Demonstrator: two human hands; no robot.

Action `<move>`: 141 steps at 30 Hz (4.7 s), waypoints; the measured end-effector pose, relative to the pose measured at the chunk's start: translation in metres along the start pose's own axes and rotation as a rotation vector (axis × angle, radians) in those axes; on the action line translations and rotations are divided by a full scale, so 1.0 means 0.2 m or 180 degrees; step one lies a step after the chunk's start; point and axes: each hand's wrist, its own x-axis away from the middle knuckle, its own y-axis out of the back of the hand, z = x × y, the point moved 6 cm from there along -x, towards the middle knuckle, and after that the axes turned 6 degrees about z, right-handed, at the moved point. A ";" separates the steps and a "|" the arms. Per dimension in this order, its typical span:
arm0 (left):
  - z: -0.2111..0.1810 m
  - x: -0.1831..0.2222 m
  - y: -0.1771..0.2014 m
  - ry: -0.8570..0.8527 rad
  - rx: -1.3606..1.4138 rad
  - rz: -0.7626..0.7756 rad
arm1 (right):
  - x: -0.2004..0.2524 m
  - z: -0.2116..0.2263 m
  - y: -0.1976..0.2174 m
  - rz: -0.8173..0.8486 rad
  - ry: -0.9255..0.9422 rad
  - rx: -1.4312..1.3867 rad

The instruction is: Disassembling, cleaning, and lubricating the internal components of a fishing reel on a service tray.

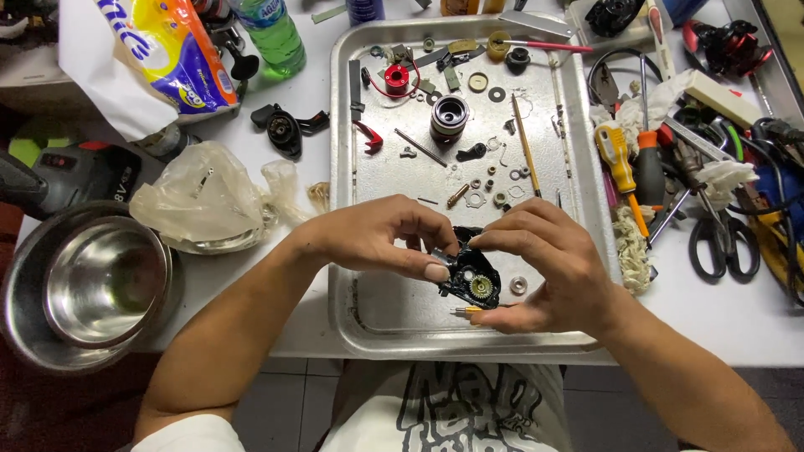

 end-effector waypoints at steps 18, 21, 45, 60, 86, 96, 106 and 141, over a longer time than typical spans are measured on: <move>-0.03 0.00 -0.05 -0.0038 -0.0127 0.0372 | -0.02 0.04 0.00 0.0100 0.0213 -0.0191; -0.03 0.00 -0.06 -0.0074 -0.0124 0.0392 | 0.00 0.04 -0.01 0.0080 0.0222 -0.0163; -0.02 0.01 0.01 0.0009 -0.0238 -0.0012 | 0.04 -0.01 -0.04 0.0091 0.0227 0.0075; -0.06 0.05 0.06 -0.1212 -0.1993 -0.1787 | 0.13 -0.28 -0.07 -0.0071 -0.1644 -0.1493; 0.04 0.00 0.05 -0.0248 0.0852 -0.1520 | 0.20 -0.36 -0.08 -0.0284 -0.1742 -0.1717; 0.13 -0.01 0.10 0.0215 0.1260 -0.1313 | 0.14 -0.38 -0.10 0.0251 -0.2189 -0.2073; 0.16 -0.01 0.17 0.0201 0.0785 -0.1397 | 0.09 -0.48 -0.14 0.0612 -0.2366 -0.2407; 0.04 0.00 0.18 -0.0627 -0.0150 -0.1842 | 0.09 -0.44 -0.09 0.0455 -0.1839 -0.2179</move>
